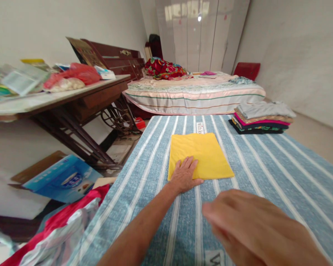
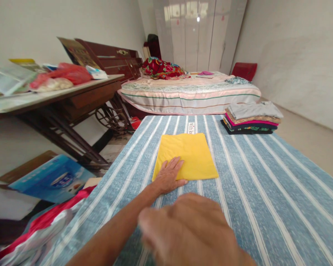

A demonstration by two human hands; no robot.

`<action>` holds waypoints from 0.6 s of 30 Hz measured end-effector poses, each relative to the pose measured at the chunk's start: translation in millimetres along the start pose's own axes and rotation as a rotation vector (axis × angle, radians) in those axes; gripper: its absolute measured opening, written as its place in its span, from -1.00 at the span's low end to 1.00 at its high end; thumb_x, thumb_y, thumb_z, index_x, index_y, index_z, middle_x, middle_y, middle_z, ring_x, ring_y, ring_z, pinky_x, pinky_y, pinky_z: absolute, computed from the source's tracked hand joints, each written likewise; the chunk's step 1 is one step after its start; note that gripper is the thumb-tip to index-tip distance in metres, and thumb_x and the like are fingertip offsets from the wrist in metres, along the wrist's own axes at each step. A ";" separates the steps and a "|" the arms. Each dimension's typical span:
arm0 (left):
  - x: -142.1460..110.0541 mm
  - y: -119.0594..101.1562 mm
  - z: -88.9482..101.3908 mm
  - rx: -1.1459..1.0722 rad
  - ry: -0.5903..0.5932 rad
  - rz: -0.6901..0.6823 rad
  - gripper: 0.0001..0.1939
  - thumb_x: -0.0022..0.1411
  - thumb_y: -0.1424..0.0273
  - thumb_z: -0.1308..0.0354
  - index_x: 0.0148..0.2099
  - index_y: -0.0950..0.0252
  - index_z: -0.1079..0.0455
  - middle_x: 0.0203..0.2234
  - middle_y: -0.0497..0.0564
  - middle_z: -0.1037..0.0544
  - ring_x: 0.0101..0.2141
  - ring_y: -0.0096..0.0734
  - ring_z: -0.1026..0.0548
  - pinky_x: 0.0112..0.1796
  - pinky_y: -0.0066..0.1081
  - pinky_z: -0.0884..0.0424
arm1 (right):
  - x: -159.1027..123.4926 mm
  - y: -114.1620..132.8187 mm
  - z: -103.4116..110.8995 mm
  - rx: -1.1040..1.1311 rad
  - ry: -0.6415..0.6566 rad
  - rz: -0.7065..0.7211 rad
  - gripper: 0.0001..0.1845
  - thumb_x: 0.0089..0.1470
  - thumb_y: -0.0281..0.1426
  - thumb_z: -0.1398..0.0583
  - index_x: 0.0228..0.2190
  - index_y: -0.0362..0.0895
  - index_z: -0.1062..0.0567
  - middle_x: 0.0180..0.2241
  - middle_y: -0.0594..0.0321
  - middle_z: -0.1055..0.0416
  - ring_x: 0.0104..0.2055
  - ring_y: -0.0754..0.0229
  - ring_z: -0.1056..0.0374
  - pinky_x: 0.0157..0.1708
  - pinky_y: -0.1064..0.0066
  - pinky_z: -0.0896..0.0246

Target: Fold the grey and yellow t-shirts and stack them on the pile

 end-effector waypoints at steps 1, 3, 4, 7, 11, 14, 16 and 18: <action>-2.0 -0.9 0.8 0.018 -0.013 0.000 -0.25 0.19 0.00 0.05 0.28 0.34 0.04 0.27 0.24 0.00 0.25 -0.08 0.07 0.18 0.02 0.13 | 10.2 -9.4 -5.2 -0.005 -0.040 0.001 -0.68 0.20 -0.34 0.04 -0.07 0.11 -0.38 -0.27 0.24 -0.45 -0.21 0.15 -0.36 -0.18 0.28 -0.25; -8.1 -3.2 3.3 0.061 -0.038 -0.011 -0.34 0.24 0.11 0.05 0.28 0.34 0.02 0.26 0.24 -0.04 0.25 -0.09 0.05 0.18 0.02 0.13 | 24.1 -35.8 -22.5 -0.080 -0.133 -0.050 -0.70 0.22 -0.43 0.07 -0.19 -0.05 -0.44 -0.34 0.21 -0.44 -0.30 0.20 -0.35 -0.23 0.34 -0.24; -12.2 -4.5 5.0 0.081 -0.048 -0.025 -0.39 0.25 0.17 0.05 0.27 0.34 0.00 0.25 0.23 -0.07 0.25 -0.10 0.03 0.19 0.01 0.12 | 27.1 -52.2 -35.2 -0.166 -0.127 -0.111 -0.70 0.21 -0.46 0.06 -0.22 -0.11 -0.45 -0.36 0.18 -0.43 -0.32 0.19 -0.35 -0.25 0.34 -0.22; -25.9 -6.1 12.4 0.130 -0.063 -0.051 -0.50 0.25 0.31 0.05 0.21 0.34 -0.09 0.20 0.20 -0.19 0.21 -0.13 -0.08 0.18 -0.06 0.04 | 23.3 -97.7 -75.9 -0.366 0.066 -0.233 -0.74 0.14 -0.54 -0.01 -0.21 -0.17 -0.45 -0.31 0.12 -0.42 -0.23 0.14 -0.32 -0.18 0.33 -0.15; -39.3 -2.6 22.7 0.186 -0.045 -0.041 -0.57 0.21 0.54 0.11 0.14 0.36 -0.19 0.12 0.19 -0.30 0.15 -0.17 -0.19 0.13 -0.11 -0.10 | 15.3 -123.7 -99.3 -0.441 0.164 -0.254 -0.65 0.07 -0.63 -0.02 -0.13 -0.17 -0.41 -0.18 0.09 -0.38 -0.09 0.07 -0.25 -0.08 0.28 -0.06; -42.1 1.3 26.7 0.248 -0.039 -0.045 -0.52 0.14 0.66 0.14 0.12 0.40 -0.22 0.10 0.20 -0.33 0.12 -0.17 -0.24 0.10 -0.14 -0.15 | 19.3 -125.6 -103.4 -0.469 0.147 -0.246 -0.64 0.08 -0.65 0.00 -0.12 -0.17 -0.39 -0.16 0.08 -0.36 -0.04 0.06 -0.21 -0.05 0.27 -0.03; -41.4 4.4 26.9 0.278 -0.053 -0.047 -0.51 0.12 0.68 0.14 0.10 0.41 -0.24 0.07 0.20 -0.35 0.09 -0.16 -0.28 0.08 -0.15 -0.17 | 22.7 -126.2 -106.0 -0.491 0.137 -0.237 -0.67 0.11 -0.64 0.01 -0.14 -0.17 -0.40 -0.16 0.07 -0.36 -0.03 0.05 -0.20 -0.05 0.26 -0.03; -39.9 7.8 25.9 0.289 -0.078 -0.041 -0.53 0.12 0.67 0.13 0.08 0.42 -0.26 0.05 0.21 -0.37 0.07 -0.15 -0.30 0.07 -0.15 -0.19 | 24.2 -128.2 -108.3 -0.514 0.117 -0.227 -0.68 0.12 -0.62 0.01 -0.15 -0.18 -0.40 -0.15 0.05 -0.36 -0.03 0.04 -0.20 -0.04 0.25 -0.02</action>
Point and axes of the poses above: each hand's wrist, its own x-axis towards the middle knuckle, its own z-axis out of the back of the hand, y = z × x, the point moved 5 cm from there along x, towards the middle knuckle
